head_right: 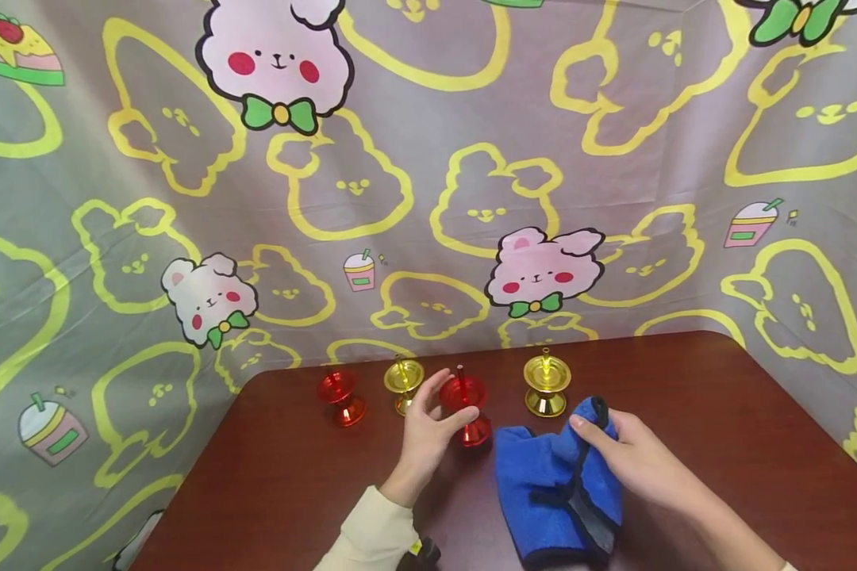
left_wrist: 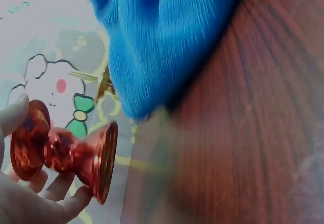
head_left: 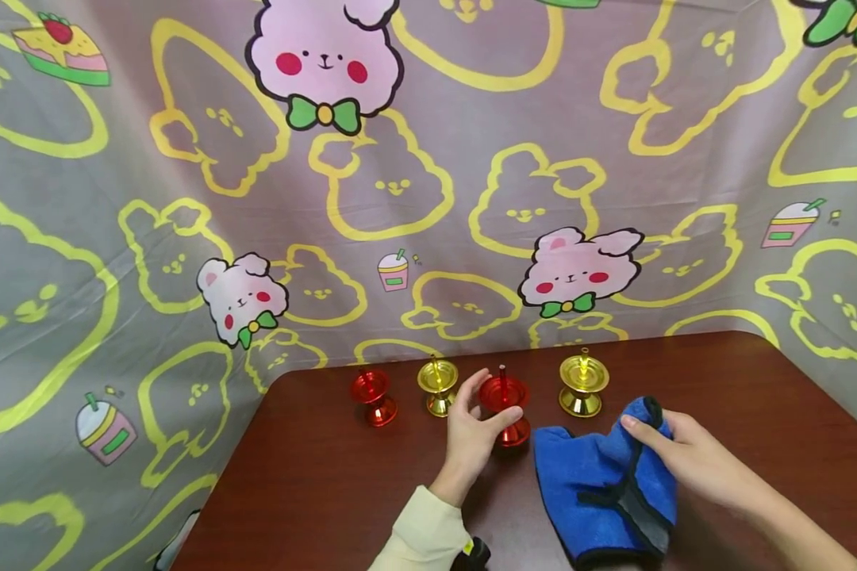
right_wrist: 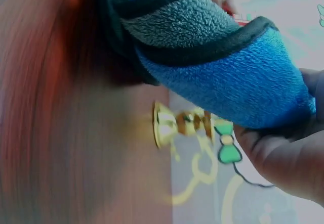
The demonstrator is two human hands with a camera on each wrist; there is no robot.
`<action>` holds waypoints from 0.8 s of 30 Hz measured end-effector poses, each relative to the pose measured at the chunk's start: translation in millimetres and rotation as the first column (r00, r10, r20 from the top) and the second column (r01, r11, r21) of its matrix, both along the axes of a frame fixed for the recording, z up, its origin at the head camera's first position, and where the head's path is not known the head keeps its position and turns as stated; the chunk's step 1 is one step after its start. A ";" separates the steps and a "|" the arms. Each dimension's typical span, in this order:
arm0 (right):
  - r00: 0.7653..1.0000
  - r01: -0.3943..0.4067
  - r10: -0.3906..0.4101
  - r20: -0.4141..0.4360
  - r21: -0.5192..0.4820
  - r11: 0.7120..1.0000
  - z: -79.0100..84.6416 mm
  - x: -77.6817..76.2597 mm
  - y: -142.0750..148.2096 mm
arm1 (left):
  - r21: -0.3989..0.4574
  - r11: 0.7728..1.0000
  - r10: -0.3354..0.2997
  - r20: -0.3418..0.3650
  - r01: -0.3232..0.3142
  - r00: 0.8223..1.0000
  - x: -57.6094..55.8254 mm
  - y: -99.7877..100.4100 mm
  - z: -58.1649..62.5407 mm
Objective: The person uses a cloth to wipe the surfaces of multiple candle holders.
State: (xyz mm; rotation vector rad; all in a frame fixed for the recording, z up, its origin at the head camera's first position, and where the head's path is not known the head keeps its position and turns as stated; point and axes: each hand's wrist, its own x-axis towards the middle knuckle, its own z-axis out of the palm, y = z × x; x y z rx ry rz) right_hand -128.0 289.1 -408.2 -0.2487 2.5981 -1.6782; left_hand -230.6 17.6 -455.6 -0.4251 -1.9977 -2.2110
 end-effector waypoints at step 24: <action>0.974 0.148 -0.193 0.116 0.315 0.937 -3.6 44.7 80.0 | -0.271 0.916 0.289 -0.068 -0.297 0.955 -60.0 39.4 -12.3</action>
